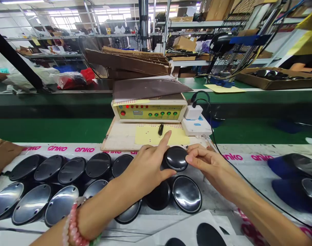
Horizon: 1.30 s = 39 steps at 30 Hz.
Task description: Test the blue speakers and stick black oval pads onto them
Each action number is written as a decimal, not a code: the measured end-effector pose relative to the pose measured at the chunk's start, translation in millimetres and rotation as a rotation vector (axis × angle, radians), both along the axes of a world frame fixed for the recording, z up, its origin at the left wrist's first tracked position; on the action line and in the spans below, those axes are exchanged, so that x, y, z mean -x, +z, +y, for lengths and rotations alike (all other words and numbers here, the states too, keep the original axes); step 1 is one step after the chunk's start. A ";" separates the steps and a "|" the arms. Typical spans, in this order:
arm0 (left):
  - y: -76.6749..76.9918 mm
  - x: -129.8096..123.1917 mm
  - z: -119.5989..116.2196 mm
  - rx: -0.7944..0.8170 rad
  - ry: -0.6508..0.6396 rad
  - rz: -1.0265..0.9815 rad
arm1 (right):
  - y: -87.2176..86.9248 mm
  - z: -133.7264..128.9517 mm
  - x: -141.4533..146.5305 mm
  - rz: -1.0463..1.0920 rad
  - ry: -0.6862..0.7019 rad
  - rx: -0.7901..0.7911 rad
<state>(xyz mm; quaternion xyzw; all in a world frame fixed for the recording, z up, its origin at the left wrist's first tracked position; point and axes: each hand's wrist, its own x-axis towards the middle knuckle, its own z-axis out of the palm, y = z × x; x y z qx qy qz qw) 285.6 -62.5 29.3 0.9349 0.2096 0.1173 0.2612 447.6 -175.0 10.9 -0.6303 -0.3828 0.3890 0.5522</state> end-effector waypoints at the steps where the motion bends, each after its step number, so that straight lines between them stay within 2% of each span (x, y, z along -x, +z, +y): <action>1: 0.0 0.0 -0.1 0.001 -0.001 0.006 | -0.3 0.4 -0.2 -0.001 0.009 0.002; 10: 0.5 1.1 1.0 -0.009 0.001 0.064 | 1.2 1.3 1.5 -0.079 0.018 0.031; 21: -0.9 0.3 0.5 -0.060 -0.029 0.046 | 4.8 3.0 5.8 -0.140 -0.037 0.062; 39: -3.5 1.1 -0.2 -0.163 -0.057 0.055 | 1.0 3.3 6.4 -0.249 -0.044 0.071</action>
